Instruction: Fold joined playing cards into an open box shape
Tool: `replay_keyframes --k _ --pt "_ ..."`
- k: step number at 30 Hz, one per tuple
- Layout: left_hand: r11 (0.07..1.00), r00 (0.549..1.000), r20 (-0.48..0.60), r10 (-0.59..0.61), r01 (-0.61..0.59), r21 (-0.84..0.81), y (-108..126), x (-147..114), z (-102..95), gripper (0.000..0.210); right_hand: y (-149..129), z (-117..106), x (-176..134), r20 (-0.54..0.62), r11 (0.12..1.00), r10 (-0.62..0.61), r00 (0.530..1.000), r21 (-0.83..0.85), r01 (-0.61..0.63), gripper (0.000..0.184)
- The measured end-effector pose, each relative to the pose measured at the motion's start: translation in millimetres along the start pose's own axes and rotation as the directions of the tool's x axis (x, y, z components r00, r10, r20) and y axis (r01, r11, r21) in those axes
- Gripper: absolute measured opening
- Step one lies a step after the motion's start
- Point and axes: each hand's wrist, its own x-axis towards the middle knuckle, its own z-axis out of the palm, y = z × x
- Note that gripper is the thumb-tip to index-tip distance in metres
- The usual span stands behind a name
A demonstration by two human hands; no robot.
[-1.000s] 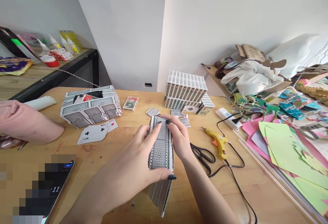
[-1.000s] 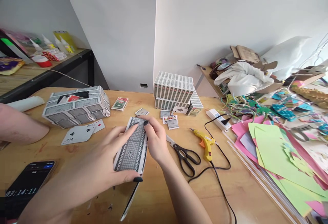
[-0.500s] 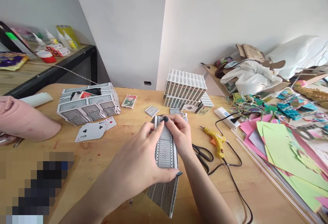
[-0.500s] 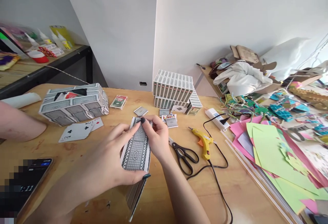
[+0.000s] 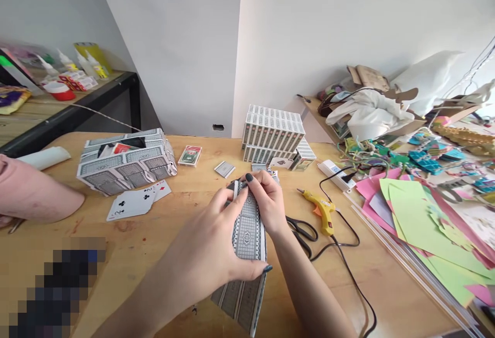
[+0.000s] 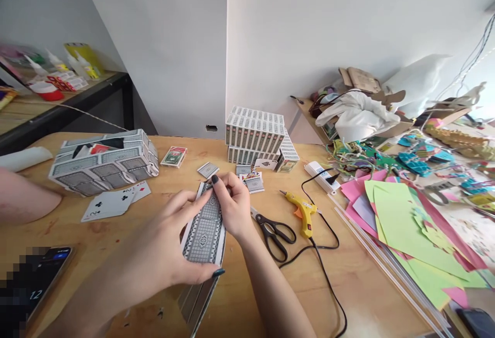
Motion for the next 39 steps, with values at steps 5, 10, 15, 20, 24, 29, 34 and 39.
replay_keyframes --k 5,10,15,20,24,29,34,39 --pt "0.992 1.0 -0.015 0.0 -0.002 -0.123 -14.0 4.7 -4.9 0.094 0.5 1.8 -0.2 0.067 0.997 0.072 0.995 -0.011 -0.072 0.019" --pt "0.897 0.994 -0.046 -0.101 0.071 -0.437 -22.4 16.9 -6.7 0.067 0.5 6.7 -1.8 0.074 0.992 0.119 0.99 0.035 -0.121 0.021" --pt "0.814 0.992 -0.055 -0.112 0.06 -0.577 -24.6 27.2 4.8 0.059 1.3 10.5 -5.3 0.069 0.985 0.114 0.991 0.119 -0.122 0.018" --pt "0.778 0.994 -0.057 -0.091 0.035 -0.627 -27.3 31.4 11.6 0.056 3.7 10.8 -6.4 0.063 0.981 0.119 0.991 0.148 -0.128 0.02" --pt "0.792 0.995 -0.07 -0.071 0.014 -0.61 -23.4 31.0 11.2 0.056 3.0 9.4 -4.6 0.035 0.993 0.067 0.997 0.091 -0.07 0.023" --pt "0.815 0.994 -0.077 -0.076 0.018 -0.579 -22.2 30.5 8.7 0.055 -0.6 9.2 -4.6 0.038 0.997 0.037 0.999 0.072 -0.04 0.026" --pt "0.825 0.986 -0.052 -0.161 0.105 -0.556 -26.4 30.4 1.0 0.05 -2.1 7.9 -4.7 0.103 0.985 0.083 0.991 0.139 -0.097 0.03" --pt "0.835 0.973 -0.056 -0.224 0.162 -0.526 -26.0 29.9 -9.9 0.042 -10.9 -5.3 -2.4 0.052 0.985 0.141 0.989 0.093 -0.145 0.032"
